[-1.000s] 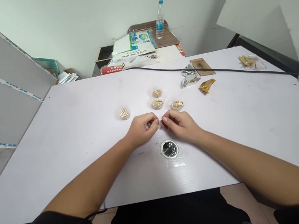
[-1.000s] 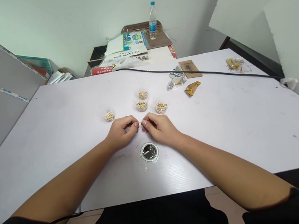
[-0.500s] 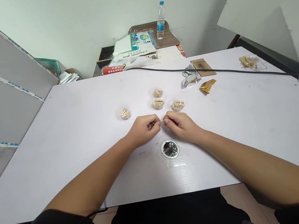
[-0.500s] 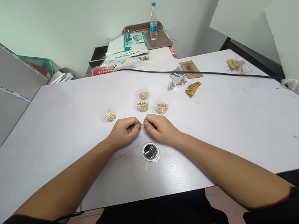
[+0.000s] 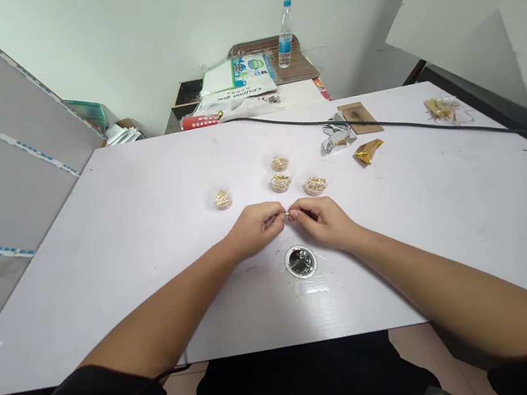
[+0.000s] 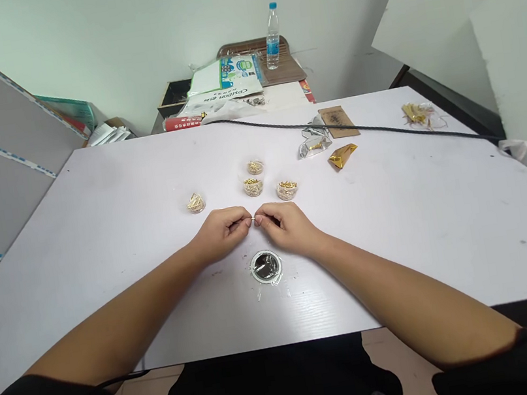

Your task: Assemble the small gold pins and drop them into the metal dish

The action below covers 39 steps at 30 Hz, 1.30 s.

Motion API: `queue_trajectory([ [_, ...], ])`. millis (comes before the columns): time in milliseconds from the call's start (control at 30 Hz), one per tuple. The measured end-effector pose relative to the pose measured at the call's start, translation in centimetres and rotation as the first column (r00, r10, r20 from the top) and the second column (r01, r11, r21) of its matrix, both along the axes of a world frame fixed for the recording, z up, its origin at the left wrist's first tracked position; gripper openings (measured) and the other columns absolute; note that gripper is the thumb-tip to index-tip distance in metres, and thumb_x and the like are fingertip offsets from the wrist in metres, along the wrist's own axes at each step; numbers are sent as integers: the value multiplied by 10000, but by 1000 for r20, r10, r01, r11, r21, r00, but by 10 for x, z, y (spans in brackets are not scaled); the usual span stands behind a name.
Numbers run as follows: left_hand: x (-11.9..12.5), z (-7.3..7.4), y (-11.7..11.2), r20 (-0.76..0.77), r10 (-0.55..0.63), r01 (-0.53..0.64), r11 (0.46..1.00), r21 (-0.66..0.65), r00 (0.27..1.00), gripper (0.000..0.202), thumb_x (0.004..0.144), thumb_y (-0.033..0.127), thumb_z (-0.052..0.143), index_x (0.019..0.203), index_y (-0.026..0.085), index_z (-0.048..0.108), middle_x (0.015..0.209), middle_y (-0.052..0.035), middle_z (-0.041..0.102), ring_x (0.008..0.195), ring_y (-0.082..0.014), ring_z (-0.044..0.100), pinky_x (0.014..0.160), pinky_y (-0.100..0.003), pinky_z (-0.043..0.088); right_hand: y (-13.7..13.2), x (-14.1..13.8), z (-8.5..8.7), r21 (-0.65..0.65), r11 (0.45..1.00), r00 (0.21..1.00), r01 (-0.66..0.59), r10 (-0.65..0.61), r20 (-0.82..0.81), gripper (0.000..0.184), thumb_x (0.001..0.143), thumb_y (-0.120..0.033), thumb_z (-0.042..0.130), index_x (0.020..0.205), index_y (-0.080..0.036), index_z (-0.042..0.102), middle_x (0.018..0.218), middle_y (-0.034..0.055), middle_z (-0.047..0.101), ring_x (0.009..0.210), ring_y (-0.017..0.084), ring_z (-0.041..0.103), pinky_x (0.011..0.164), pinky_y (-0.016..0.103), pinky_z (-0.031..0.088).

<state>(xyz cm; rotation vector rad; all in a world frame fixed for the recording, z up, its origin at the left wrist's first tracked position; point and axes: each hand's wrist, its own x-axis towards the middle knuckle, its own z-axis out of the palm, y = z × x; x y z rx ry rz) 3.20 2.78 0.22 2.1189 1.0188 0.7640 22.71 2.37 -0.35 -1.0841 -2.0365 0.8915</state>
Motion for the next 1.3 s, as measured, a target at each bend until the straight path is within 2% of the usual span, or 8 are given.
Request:
queue_trajectory([
  [233, 0, 0, 1, -11, 11, -10, 1000, 20, 1000, 163, 849, 213, 474, 722, 158, 561, 575, 50, 417, 535, -81, 356, 527, -208, 313, 0, -1, 5, -38, 999, 1000, -14, 14, 25, 268, 924, -314, 444, 786, -161, 615, 639, 13, 591, 574, 135, 486, 563, 264, 375],
  [433, -2, -1, 2, 37, 53, -51, 997, -62, 998, 173, 854, 254, 495, 730, 154, 563, 580, 47, 416, 543, -81, 353, 516, -208, 297, 2, 2, 11, 40, 998, 997, -54, 52, 49, 216, 908, -263, 444, 770, -171, 583, 640, 16, 599, 601, 145, 522, 599, 274, 391],
  [667, -3, 0, 1, 72, 8, 1, 993, -120, 997, 161, 855, 248, 504, 741, 153, 567, 598, 49, 407, 555, -78, 343, 529, -207, 299, 4, 4, 8, 82, 986, 988, -144, 140, 60, 235, 907, -238, 398, 732, -180, 544, 661, 18, 576, 628, 148, 519, 636, 279, 399],
  [833, -2, 1, 1, 65, -16, 24, 994, -111, 998, 169, 863, 250, 495, 741, 155, 562, 608, 44, 431, 564, -83, 365, 540, -212, 312, 3, 2, 5, 48, 992, 992, -118, 116, 39, 258, 898, -259, 388, 649, -199, 413, 571, -20, 439, 544, 128, 414, 562, 264, 337],
  [1000, -2, -1, 3, 46, -43, 46, 997, -63, 998, 160, 866, 233, 483, 756, 154, 569, 627, 39, 463, 583, -84, 394, 560, -209, 326, 3, 0, 3, 7, 991, 991, -136, 135, 22, 263, 900, -273, 377, 647, -201, 390, 566, -29, 413, 538, 123, 395, 553, 259, 325],
  [1167, 0, -1, -2, -19, -1, 2, 1000, 16, 1000, 181, 877, 229, 459, 755, 157, 572, 651, 25, 518, 608, -90, 441, 592, -209, 361, 3, 1, 4, 38, 989, 989, -146, 145, 31, 276, 928, -279, 374, 686, -185, 467, 605, -11, 480, 582, 134, 460, 596, 268, 360],
  [1233, -2, 7, -4, -71, 12, -4, 993, 116, 997, 183, 872, 224, 455, 743, 157, 567, 642, 21, 516, 597, -91, 442, 595, -214, 363, 2, 1, 5, 59, 988, 990, -144, 143, 16, 302, 952, -302, 361, 717, -180, 505, 621, -2, 499, 603, 142, 482, 615, 277, 375],
  [1300, -9, 24, -4, -154, 28, 11, 969, 247, 988, 198, 876, 232, 443, 740, 157, 566, 651, 8, 535, 605, -100, 458, 607, -228, 365, 0, 2, 6, 55, 990, 991, -133, 135, -28, 318, 977, -344, 341, 795, -175, 539, 640, 1, 511, 610, 147, 496, 620, 284, 388],
])
